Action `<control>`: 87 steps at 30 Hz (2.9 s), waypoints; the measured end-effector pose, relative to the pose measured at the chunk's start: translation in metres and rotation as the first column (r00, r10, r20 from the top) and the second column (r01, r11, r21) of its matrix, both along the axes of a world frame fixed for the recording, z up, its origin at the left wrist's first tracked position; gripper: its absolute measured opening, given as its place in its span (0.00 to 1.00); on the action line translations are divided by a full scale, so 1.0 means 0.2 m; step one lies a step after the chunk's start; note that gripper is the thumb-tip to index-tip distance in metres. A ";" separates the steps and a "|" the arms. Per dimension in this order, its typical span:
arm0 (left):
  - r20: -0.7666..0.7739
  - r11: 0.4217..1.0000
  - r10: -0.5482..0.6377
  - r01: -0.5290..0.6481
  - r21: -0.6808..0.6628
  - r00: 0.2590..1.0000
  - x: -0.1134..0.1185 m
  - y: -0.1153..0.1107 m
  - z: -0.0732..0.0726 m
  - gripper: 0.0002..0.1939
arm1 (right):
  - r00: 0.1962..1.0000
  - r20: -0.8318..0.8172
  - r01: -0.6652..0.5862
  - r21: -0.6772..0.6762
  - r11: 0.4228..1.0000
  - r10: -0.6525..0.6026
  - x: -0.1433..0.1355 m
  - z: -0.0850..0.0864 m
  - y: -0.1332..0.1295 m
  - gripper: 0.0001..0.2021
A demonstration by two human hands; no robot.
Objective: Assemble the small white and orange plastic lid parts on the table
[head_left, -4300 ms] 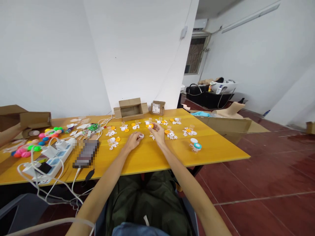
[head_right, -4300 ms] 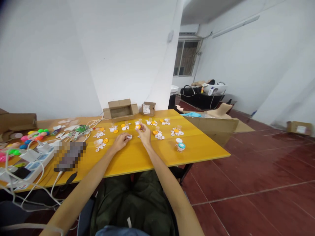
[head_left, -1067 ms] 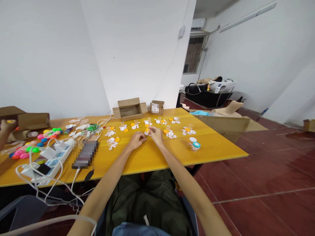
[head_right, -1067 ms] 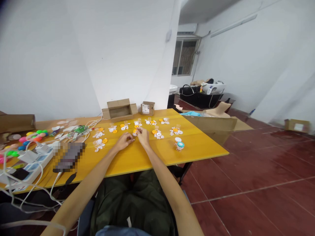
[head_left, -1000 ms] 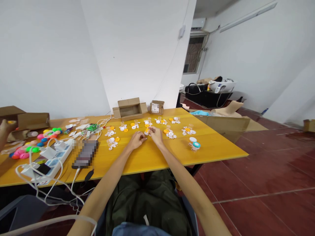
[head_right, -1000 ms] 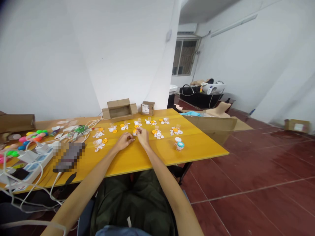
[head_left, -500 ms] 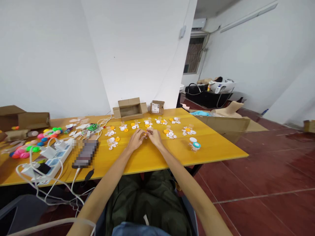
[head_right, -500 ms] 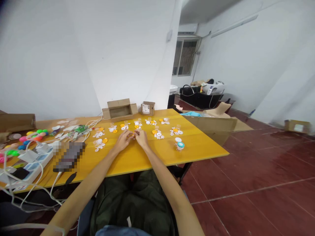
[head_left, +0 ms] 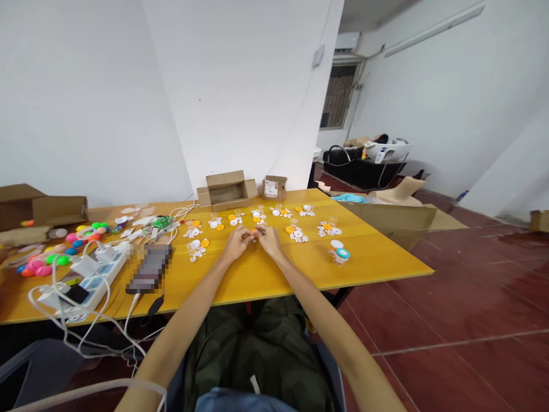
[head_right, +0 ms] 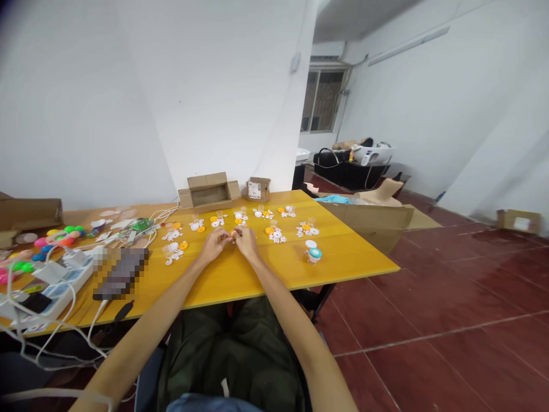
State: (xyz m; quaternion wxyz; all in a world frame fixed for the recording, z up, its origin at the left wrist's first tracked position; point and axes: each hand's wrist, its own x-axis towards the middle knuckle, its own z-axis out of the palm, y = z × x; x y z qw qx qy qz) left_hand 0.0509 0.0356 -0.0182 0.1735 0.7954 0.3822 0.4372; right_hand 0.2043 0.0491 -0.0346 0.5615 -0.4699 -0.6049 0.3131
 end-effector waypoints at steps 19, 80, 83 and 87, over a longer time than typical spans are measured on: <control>-0.060 0.985 -0.110 0.101 -0.141 0.992 0.02 -0.03 0.01 0.04 | 0.997 -0.059 0.059 0.026 0.998 -0.058 0.02 0.01 0.01 0.08; 0.129 0.995 0.050 -0.038 -0.092 0.990 -0.04 -0.01 0.03 0.10 | 0.947 -0.274 -0.212 -0.152 0.966 0.165 0.00 0.04 -0.02 0.09; 0.140 0.995 0.074 -0.063 -0.077 0.987 -0.05 0.00 0.03 0.08 | 0.951 -0.277 -0.181 -0.131 0.975 0.139 0.01 0.04 -0.02 0.08; 0.115 0.991 0.129 -0.123 -0.054 0.985 -0.05 0.02 0.01 0.04 | 0.956 -0.286 -0.090 -0.098 0.991 0.059 0.02 0.04 -0.02 0.07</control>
